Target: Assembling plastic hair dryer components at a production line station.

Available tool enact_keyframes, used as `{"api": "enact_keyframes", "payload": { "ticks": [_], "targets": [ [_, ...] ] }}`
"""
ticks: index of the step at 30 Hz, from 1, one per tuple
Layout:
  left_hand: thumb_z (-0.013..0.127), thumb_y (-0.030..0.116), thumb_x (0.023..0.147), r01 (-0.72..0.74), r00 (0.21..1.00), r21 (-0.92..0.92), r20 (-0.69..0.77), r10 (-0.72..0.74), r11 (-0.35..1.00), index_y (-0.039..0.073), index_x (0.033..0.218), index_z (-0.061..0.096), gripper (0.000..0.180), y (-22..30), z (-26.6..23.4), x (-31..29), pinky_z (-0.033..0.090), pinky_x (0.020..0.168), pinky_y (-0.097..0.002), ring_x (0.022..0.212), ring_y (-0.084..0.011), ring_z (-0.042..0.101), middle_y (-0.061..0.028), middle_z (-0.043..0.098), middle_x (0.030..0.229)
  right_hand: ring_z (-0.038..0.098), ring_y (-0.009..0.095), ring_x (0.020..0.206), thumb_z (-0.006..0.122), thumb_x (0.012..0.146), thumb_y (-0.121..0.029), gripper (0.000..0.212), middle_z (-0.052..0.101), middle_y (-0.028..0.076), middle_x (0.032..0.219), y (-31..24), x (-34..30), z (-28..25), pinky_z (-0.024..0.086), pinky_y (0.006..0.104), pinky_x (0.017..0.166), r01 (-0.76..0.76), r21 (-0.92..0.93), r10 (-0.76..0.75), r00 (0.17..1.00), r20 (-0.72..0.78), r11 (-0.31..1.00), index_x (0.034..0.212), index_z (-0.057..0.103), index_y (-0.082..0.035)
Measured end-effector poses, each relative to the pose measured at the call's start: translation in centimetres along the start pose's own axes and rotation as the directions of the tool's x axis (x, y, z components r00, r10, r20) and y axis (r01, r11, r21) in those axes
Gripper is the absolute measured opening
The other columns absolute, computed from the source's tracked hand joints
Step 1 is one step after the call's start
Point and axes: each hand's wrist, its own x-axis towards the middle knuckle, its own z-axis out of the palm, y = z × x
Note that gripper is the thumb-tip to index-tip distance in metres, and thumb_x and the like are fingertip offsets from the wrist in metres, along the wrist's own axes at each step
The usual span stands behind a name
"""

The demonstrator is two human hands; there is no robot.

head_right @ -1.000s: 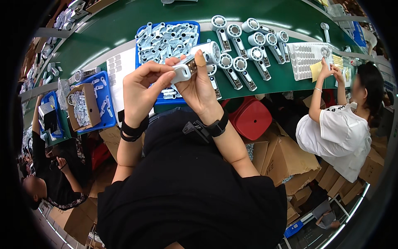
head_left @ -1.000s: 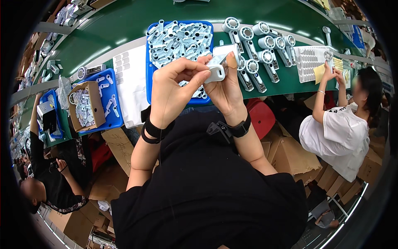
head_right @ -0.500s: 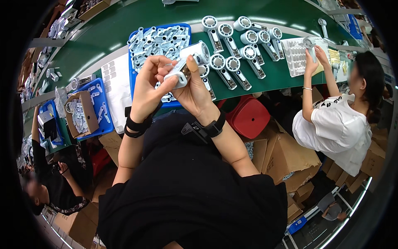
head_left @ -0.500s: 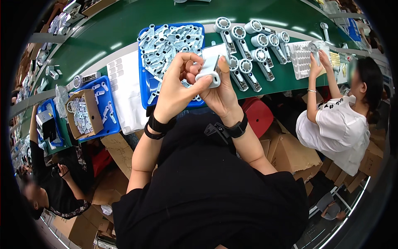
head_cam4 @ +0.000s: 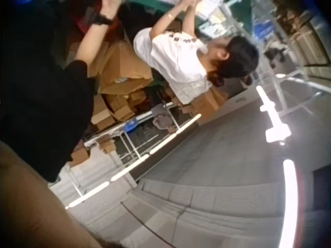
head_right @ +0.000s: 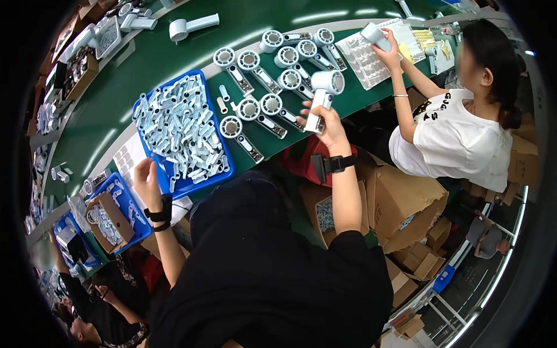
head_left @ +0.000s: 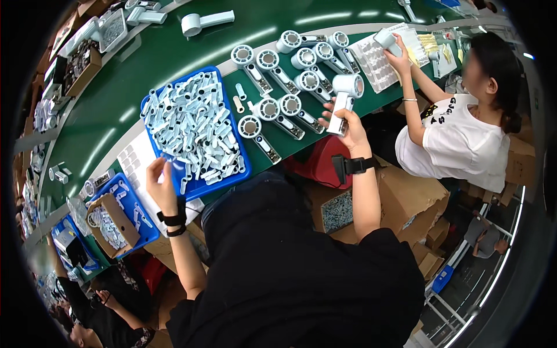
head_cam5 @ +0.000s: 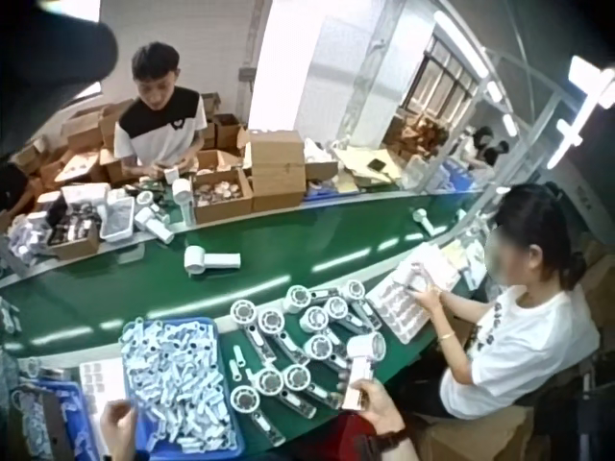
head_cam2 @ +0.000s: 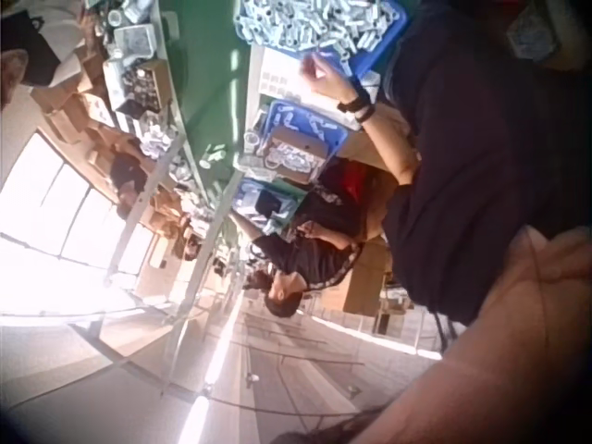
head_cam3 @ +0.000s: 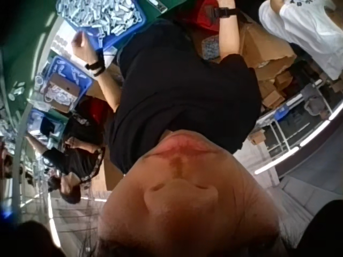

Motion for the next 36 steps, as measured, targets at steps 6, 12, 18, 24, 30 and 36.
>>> {"api": "enact_keyframes", "payload": {
  "ticks": [6, 12, 18, 24, 30, 36],
  "targets": [
    [0.059, 0.008, 0.080, 0.011, 0.989, 0.470, -0.133, 0.058, 0.883, 0.002, 0.103, 0.057, 0.024, -8.1, -1.4, 1.3, 0.043, 0.079, -0.0337, 0.090, -0.0244, 0.054, -0.0128, 0.055, 0.099, 0.058, 0.020, 0.081, 0.059, 0.078, -0.006, 0.041, 0.056, 0.010, 0.092, -2.4, 7.9, -14.2, 0.050, 0.0320, 0.071, 0.187, -0.348, -0.287, 0.921, -0.263, 0.919, 0.116, 0.045, 0.001],
    [0.058, 0.004, 0.079, -0.045, 0.994, 0.614, -0.049, 0.095, 0.788, 0.003, 0.107, 0.056, 0.028, -12.0, -0.9, 2.1, 0.041, 0.082, -0.0351, 0.096, -0.0287, 0.050, -0.0153, 0.050, 0.105, 0.056, 0.019, 0.087, 0.060, 0.081, -0.007, 0.036, 0.056, 0.010, 0.096, -3.9, 10.3, -16.6, 0.046, 0.0293, 0.074, 0.237, -0.328, -0.354, 0.861, -0.365, 0.915, 0.114, 0.049, 0.003],
    [0.059, 0.001, 0.077, -0.017, 0.996, 0.706, -0.051, 0.074, 0.708, 0.003, 0.105, 0.057, 0.028, -12.5, -1.5, 2.9, 0.041, 0.083, -0.0344, 0.094, -0.0284, 0.051, -0.0144, 0.051, 0.102, 0.051, 0.028, 0.095, 0.060, 0.082, -0.024, 0.040, 0.054, 0.015, 0.102, -6.2, 11.6, -14.9, 0.040, 0.0374, 0.085, -0.297, -0.856, -0.571, 0.646, -0.506, 0.422, 0.114, 0.052, -0.003],
    [0.063, 0.001, 0.074, 0.126, 0.992, 0.619, -0.101, -0.081, 0.775, 0.002, 0.094, 0.059, 0.020, -11.1, -1.5, 3.7, 0.044, 0.072, -0.0327, 0.079, -0.0248, 0.055, -0.0104, 0.053, 0.094, 0.046, 0.036, 0.100, 0.062, 0.076, -0.026, 0.039, 0.050, 0.020, 0.106, -12.9, 20.6, -2.9, 0.035, 0.0419, 0.091, 0.178, -0.949, -0.632, 0.712, 0.307, -0.260, 0.107, 0.056, -0.004],
    [0.062, 0.004, 0.074, 0.136, 0.981, 0.578, -0.195, -0.026, 0.805, 0.002, 0.081, 0.061, 0.007, -11.2, -2.1, 4.1, 0.045, 0.063, -0.0319, 0.066, -0.0236, 0.056, -0.0103, 0.056, 0.078, 0.040, 0.030, 0.117, 0.065, 0.074, -0.031, 0.066, 0.042, 0.015, 0.128, -8.5, 34.6, 11.1, 0.030, 0.0397, 0.099, 0.620, -0.575, -0.178, 0.583, 0.793, -0.533, 0.128, 0.037, -0.007],
    [0.061, 0.005, 0.075, 0.135, 0.966, 0.570, -0.258, 0.020, 0.810, 0.004, 0.079, 0.063, 0.004, -10.7, -2.2, 4.4, 0.047, 0.059, -0.0324, 0.064, -0.0259, 0.059, -0.0121, 0.059, 0.074, 0.053, 0.033, 0.098, 0.071, 0.067, -0.028, 0.068, 0.055, 0.015, 0.110, -4.3, 37.8, 17.9, 0.043, 0.0425, 0.083, 0.696, -0.469, -0.071, 0.518, 0.852, -0.544, 0.125, 0.041, -0.009]
  ]
}}
